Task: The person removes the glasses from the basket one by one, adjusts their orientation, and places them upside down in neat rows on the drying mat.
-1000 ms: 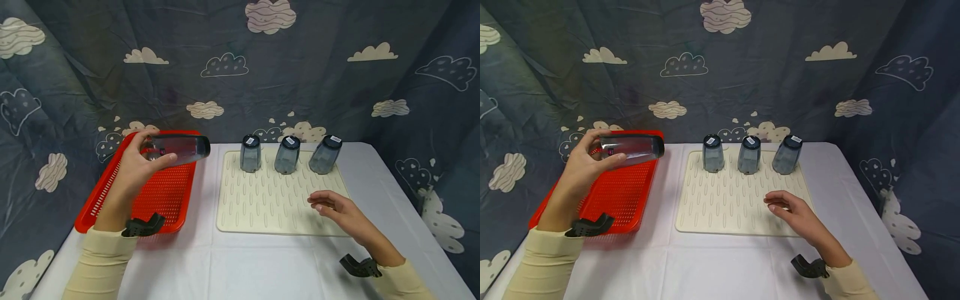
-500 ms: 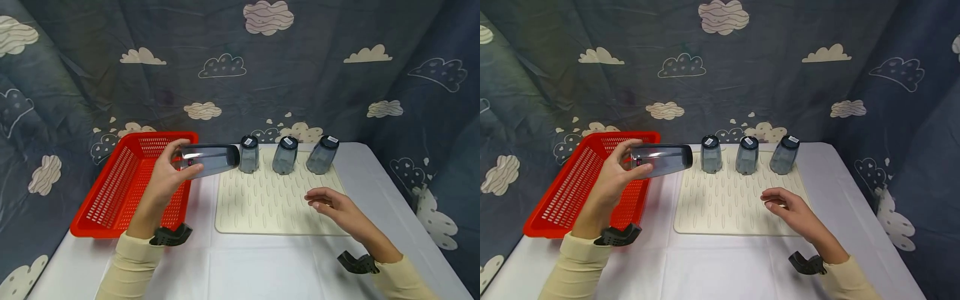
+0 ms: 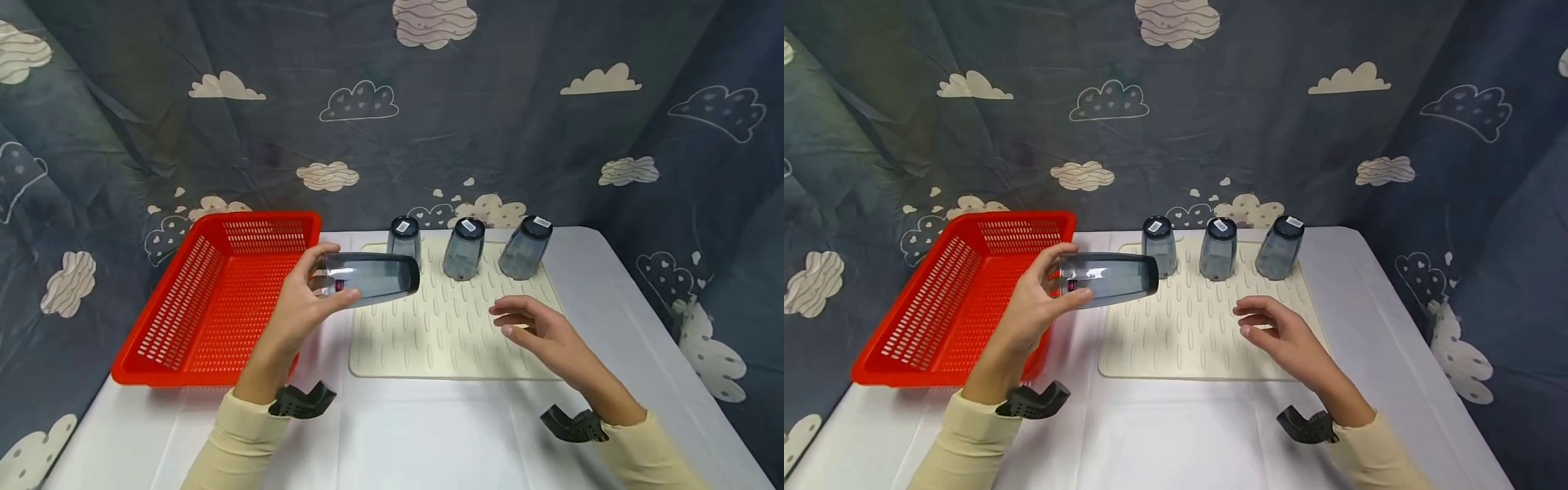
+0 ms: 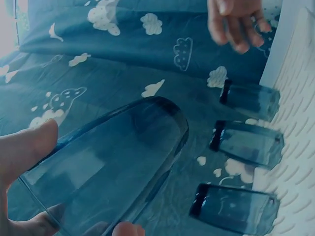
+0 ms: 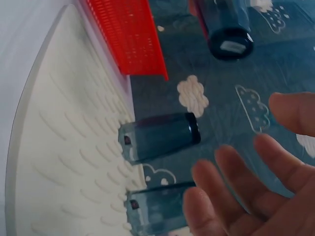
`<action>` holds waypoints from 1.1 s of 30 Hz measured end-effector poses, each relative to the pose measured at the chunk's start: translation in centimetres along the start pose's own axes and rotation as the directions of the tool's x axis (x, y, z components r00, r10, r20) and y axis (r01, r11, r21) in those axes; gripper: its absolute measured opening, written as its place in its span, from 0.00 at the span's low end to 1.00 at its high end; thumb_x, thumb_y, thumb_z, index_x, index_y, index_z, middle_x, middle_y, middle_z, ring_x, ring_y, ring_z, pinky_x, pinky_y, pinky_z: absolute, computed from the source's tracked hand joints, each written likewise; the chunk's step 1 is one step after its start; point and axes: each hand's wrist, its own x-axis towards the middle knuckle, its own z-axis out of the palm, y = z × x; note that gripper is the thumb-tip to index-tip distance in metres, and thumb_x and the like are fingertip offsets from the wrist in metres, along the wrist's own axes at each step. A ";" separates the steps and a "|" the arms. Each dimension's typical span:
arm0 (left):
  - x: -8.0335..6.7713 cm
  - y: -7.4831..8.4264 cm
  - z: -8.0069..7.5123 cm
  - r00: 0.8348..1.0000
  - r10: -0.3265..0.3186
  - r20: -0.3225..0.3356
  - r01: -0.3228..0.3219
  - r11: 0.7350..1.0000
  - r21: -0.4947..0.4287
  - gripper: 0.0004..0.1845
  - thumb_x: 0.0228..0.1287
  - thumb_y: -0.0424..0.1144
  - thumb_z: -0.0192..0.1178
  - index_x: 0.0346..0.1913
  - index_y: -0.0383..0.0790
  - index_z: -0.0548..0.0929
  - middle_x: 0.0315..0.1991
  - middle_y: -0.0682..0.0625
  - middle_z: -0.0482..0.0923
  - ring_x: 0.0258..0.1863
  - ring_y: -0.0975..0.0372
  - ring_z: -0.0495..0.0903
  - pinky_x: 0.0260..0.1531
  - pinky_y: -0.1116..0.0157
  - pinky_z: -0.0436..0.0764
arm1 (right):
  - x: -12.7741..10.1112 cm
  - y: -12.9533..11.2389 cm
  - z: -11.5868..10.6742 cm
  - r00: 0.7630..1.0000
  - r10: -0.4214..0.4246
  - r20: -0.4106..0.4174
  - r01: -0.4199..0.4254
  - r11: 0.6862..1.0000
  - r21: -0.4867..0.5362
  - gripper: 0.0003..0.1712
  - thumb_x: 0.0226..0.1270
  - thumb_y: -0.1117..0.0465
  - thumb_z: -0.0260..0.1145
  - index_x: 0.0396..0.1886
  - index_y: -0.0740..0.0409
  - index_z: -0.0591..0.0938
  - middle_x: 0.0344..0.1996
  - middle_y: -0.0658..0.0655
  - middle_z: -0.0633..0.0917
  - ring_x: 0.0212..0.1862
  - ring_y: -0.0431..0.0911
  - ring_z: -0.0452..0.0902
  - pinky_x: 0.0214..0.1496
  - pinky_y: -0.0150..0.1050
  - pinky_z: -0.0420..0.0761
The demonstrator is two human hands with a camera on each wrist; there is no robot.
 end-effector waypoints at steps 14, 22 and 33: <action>2.2 1.4 4.5 0.990 0.078 0.117 -0.041 0.957 -0.287 0.33 0.57 0.30 0.66 0.66 0.44 0.68 0.56 0.43 0.74 0.42 0.60 0.80 0.36 0.67 0.83 | 6.5 -4.2 0.0 0.978 -0.198 0.067 0.199 0.980 -0.012 0.47 0.64 0.69 0.69 0.78 0.50 0.57 0.73 0.63 0.65 0.61 0.34 0.74 0.58 0.25 0.77; 2.5 2.7 5.5 0.981 0.135 0.142 -0.080 0.938 -0.338 0.32 0.57 0.29 0.64 0.65 0.42 0.68 0.55 0.44 0.74 0.41 0.60 0.81 0.33 0.66 0.83 | 7.6 -5.5 -0.1 0.965 -0.261 0.006 0.257 0.955 0.149 0.46 0.56 0.76 0.71 0.74 0.60 0.63 0.67 0.51 0.69 0.58 0.36 0.75 0.55 0.23 0.78; 2.6 1.9 5.8 0.975 0.122 0.185 -0.047 0.929 -0.366 0.35 0.57 0.31 0.64 0.68 0.39 0.65 0.56 0.42 0.72 0.41 0.61 0.82 0.32 0.63 0.84 | 7.3 -4.9 -0.1 0.966 -0.257 -0.028 0.258 0.955 0.144 0.44 0.54 0.75 0.73 0.71 0.64 0.66 0.63 0.44 0.73 0.55 0.37 0.77 0.53 0.24 0.78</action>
